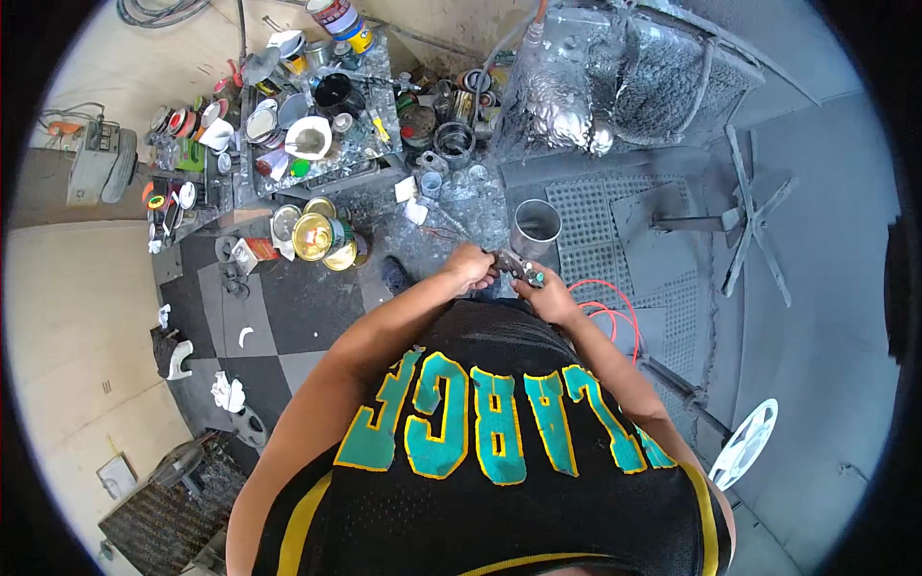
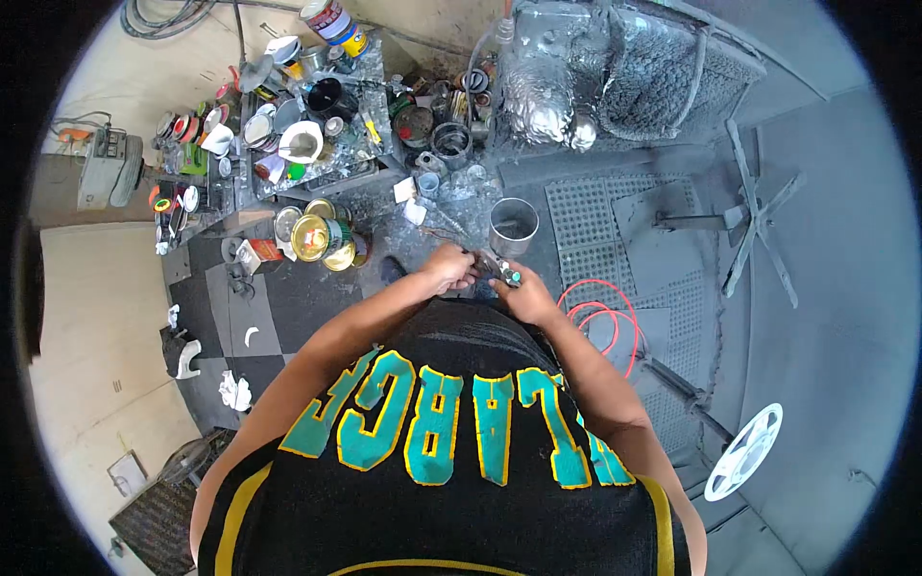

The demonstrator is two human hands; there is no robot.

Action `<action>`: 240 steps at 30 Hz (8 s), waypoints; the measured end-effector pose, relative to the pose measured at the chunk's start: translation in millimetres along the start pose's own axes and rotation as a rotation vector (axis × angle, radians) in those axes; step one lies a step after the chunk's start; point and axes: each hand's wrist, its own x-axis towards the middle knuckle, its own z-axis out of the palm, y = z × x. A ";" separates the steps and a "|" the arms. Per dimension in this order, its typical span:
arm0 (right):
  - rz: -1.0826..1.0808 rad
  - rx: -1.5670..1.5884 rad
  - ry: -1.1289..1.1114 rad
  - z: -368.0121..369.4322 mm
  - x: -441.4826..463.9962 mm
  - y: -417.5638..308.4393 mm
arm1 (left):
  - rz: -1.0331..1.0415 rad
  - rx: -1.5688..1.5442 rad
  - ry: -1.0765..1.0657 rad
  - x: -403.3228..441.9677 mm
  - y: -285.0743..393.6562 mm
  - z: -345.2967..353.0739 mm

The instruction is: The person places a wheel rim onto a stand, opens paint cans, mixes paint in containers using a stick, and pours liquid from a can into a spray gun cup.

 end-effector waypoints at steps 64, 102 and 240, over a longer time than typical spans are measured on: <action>0.039 -0.010 -0.046 -19.8 -13.2 -2.1 | 0.073 -0.090 0.030 -4.4 -10.3 20.1; 0.043 0.027 -0.014 -18.6 -16.3 -1.6 | -0.012 -0.288 -0.119 -2.3 -17.2 23.8; -0.628 -0.239 0.579 -69.9 -30.2 -87.0 | 0.254 0.681 0.237 -59.4 -126.9 -115.7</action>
